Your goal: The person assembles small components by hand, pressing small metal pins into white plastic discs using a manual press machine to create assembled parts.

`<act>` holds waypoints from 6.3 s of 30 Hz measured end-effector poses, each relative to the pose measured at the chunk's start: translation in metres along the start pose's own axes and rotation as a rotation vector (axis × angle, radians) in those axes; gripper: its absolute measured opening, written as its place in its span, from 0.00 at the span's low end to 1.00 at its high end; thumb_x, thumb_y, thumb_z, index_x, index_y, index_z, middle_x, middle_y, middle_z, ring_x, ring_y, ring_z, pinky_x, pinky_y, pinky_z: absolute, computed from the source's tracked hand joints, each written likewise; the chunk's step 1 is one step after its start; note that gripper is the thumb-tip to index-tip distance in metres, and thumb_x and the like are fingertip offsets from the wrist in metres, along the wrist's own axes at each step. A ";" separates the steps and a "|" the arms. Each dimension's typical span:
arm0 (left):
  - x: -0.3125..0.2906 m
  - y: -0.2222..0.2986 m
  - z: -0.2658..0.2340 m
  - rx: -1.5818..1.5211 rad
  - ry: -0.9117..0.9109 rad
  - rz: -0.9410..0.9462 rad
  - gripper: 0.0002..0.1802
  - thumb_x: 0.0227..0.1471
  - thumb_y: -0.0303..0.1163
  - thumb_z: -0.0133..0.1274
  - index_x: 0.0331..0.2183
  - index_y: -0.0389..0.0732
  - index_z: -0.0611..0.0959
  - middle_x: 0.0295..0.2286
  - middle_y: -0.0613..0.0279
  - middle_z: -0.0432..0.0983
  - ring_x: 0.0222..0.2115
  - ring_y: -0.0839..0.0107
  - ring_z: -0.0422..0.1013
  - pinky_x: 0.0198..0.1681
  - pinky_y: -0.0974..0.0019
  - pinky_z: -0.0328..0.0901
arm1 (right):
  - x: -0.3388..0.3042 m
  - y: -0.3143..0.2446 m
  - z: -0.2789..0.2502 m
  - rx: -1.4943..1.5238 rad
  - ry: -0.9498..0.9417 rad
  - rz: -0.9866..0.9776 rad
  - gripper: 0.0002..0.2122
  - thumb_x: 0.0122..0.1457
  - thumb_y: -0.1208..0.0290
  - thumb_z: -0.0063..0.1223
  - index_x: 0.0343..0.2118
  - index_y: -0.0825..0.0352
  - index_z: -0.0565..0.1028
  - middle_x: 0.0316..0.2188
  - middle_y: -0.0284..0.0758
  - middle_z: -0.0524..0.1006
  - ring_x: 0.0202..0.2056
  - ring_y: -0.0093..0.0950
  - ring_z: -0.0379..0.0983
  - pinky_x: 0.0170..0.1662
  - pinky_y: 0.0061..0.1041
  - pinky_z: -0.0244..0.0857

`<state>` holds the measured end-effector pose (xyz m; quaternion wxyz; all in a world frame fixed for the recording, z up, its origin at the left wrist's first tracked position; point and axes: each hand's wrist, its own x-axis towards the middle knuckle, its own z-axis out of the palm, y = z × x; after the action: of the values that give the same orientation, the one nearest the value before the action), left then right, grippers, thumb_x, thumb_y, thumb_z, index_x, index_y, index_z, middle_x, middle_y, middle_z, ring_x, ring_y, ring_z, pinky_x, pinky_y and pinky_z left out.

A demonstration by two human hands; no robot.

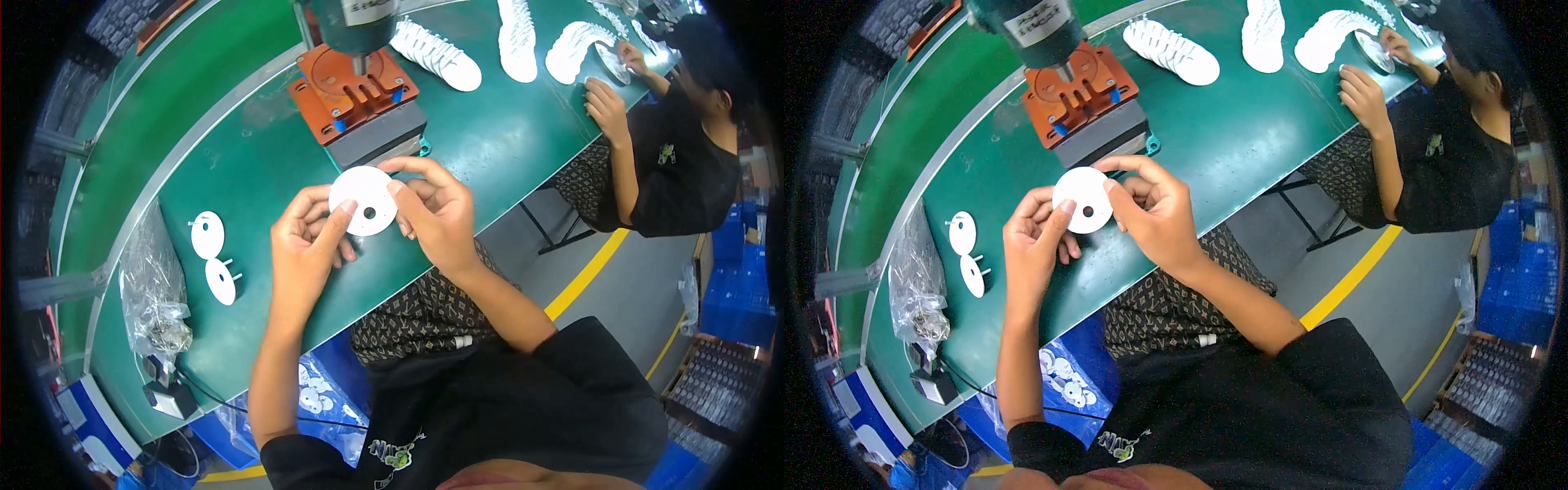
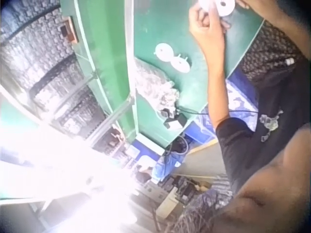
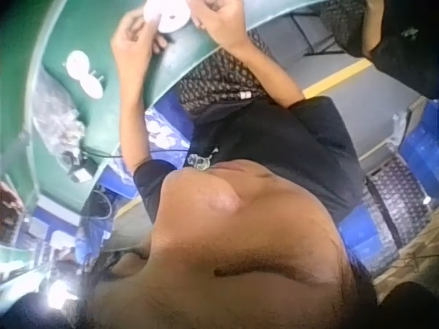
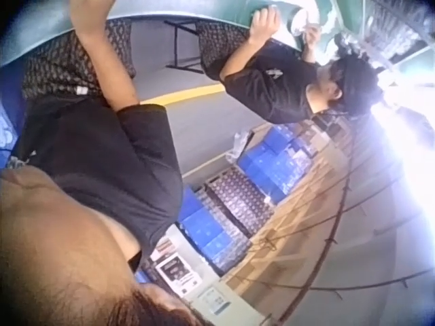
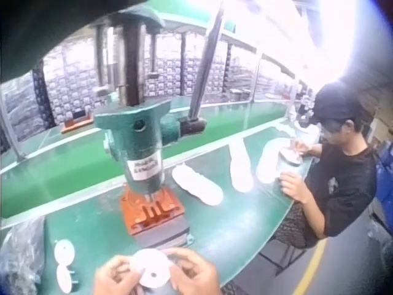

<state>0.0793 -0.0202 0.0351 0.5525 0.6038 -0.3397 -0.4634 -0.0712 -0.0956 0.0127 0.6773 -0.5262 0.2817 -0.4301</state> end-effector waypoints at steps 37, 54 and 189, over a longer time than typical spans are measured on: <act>0.032 0.039 0.014 1.045 0.229 1.021 0.18 0.59 0.34 0.49 0.46 0.30 0.77 0.49 0.44 0.70 0.51 0.51 0.67 0.54 0.54 0.61 | 0.009 0.015 -0.007 0.261 0.116 -0.128 0.09 0.60 0.72 0.44 0.34 0.70 0.76 0.22 0.28 0.73 0.20 0.12 0.61 0.22 0.18 0.55; 0.075 0.030 0.028 1.167 0.181 0.903 0.32 0.52 0.35 0.58 0.54 0.29 0.67 0.56 0.43 0.60 0.59 0.49 0.55 0.59 0.51 0.52 | 0.016 0.018 -0.005 0.182 0.091 -0.148 0.09 0.59 0.71 0.47 0.31 0.71 0.76 0.22 0.31 0.75 0.25 0.16 0.68 0.29 0.20 0.62; 0.005 -0.015 0.031 0.266 -0.126 0.234 0.13 0.61 0.31 0.45 0.34 0.32 0.81 0.20 0.57 0.78 0.22 0.74 0.75 0.28 0.71 0.69 | 0.100 -0.014 -0.123 -1.201 0.304 -0.532 0.28 0.43 0.63 0.64 0.46 0.72 0.70 0.43 0.46 0.72 0.48 0.42 0.66 0.53 0.38 0.59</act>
<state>0.0510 -0.0331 0.0212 0.4954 0.5978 -0.4998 -0.3839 -0.1302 -0.2425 -0.0022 0.0908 -0.7965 0.4249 -0.4205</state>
